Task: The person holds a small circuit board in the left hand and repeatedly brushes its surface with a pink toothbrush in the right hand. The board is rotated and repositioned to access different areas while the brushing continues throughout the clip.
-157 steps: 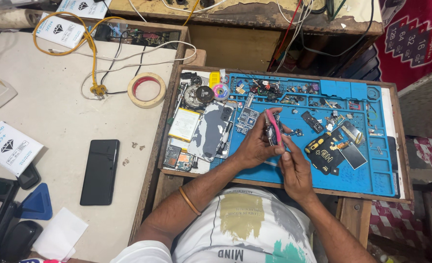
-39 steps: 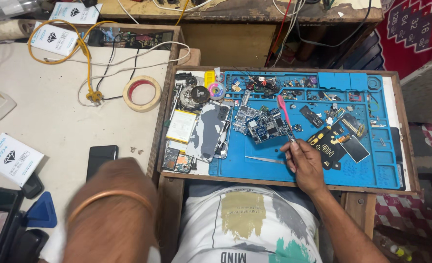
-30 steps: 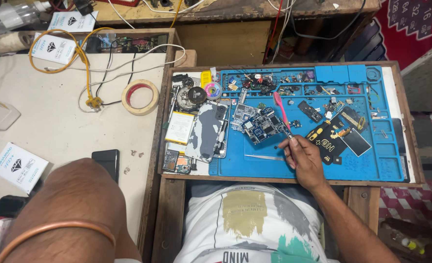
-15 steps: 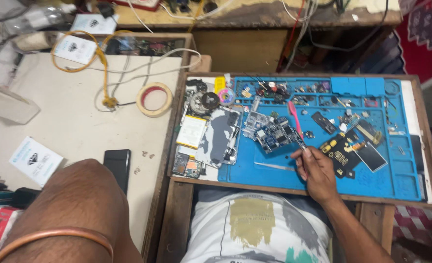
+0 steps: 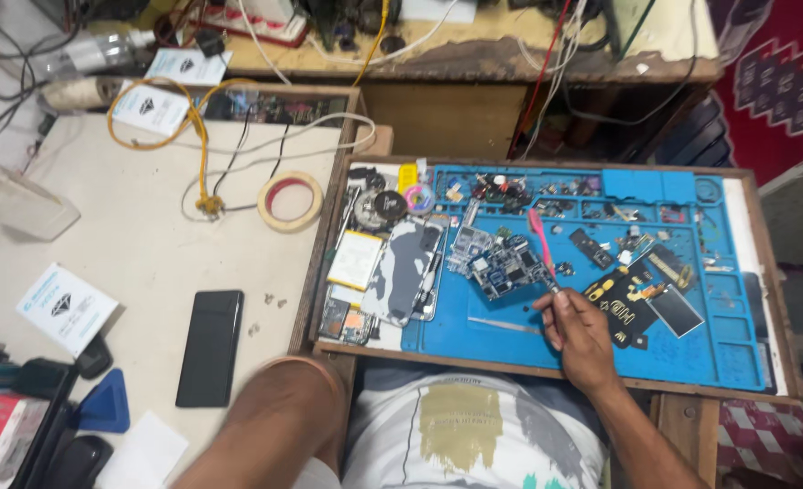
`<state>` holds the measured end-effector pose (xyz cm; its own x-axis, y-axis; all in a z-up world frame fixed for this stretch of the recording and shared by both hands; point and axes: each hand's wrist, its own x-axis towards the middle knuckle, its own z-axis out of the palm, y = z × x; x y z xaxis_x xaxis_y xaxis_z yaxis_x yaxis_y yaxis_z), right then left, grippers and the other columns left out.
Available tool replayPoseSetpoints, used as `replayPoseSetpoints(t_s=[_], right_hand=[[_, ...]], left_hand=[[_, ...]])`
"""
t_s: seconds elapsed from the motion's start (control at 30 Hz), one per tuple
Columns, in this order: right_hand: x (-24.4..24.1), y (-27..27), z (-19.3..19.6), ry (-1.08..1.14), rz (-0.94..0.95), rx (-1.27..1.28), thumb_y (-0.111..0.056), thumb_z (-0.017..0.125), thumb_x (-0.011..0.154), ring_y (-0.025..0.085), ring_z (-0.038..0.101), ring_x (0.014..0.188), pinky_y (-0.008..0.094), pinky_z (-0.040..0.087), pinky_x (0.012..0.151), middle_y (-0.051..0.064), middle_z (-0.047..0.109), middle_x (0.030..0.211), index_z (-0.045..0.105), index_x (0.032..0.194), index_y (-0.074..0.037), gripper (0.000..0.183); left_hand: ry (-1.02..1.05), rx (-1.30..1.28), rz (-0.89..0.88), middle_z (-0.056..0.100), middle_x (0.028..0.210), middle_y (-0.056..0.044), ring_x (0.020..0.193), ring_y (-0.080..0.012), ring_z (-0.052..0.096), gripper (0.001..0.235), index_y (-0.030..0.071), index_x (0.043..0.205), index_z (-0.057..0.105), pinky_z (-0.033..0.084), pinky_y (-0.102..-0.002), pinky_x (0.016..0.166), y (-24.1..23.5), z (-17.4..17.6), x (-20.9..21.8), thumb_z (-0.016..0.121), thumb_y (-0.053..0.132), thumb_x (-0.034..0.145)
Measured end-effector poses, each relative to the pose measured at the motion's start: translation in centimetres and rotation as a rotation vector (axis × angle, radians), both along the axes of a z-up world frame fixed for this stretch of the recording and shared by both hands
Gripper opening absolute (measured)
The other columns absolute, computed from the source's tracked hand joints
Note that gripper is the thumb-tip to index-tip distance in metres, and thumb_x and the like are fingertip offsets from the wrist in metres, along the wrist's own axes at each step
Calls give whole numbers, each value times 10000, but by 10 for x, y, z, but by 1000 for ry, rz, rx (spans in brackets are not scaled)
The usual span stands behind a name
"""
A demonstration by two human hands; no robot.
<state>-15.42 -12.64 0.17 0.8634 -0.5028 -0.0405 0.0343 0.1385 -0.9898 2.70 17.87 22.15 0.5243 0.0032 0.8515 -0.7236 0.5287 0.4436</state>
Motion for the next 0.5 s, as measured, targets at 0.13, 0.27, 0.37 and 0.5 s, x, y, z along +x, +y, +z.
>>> replayPoseSetpoints(t_s=[0.13, 0.27, 0.37, 0.5], right_hand=[[1, -1, -1, -13, 1, 17, -261, 437, 1094, 59, 398, 546, 225, 340, 483, 15, 517, 752, 653, 1004, 32, 375], [-2, -2, -4, 3, 12, -24, -258, 431, 1095, 57, 394, 545, 218, 337, 488, 18, 525, 757, 656, 1008, 32, 377], [0, -2, -3, 7, 22, -14, -262, 426, 1097, 53, 396, 551, 220, 337, 484, 12, 509, 763, 650, 1008, 31, 379], [0, -2, -1, -6, 28, -24, -264, 424, 1094, 53, 400, 547, 221, 343, 481, 9, 505, 764, 652, 1004, 32, 384]], left_hand=[[-25, 35, -82, 575, 1383, -89, 1285, -171, 529, 521, 81, 1417, 550, 434, -323, 1157, -25, -5, 0, 682, 404, 1031], [-9, 89, -132, 591, 1363, -91, 1263, -169, 548, 496, 72, 1403, 564, 450, -321, 1144, -49, -24, -16, 685, 383, 1037], [-26, 121, -167, 603, 1347, -92, 1247, -168, 563, 477, 66, 1393, 574, 462, -319, 1134, -66, -28, -23, 688, 367, 1041], [-52, 156, -196, 619, 1327, -94, 1226, -167, 582, 452, 58, 1380, 587, 479, -317, 1120, -75, -26, -25, 691, 346, 1048]])
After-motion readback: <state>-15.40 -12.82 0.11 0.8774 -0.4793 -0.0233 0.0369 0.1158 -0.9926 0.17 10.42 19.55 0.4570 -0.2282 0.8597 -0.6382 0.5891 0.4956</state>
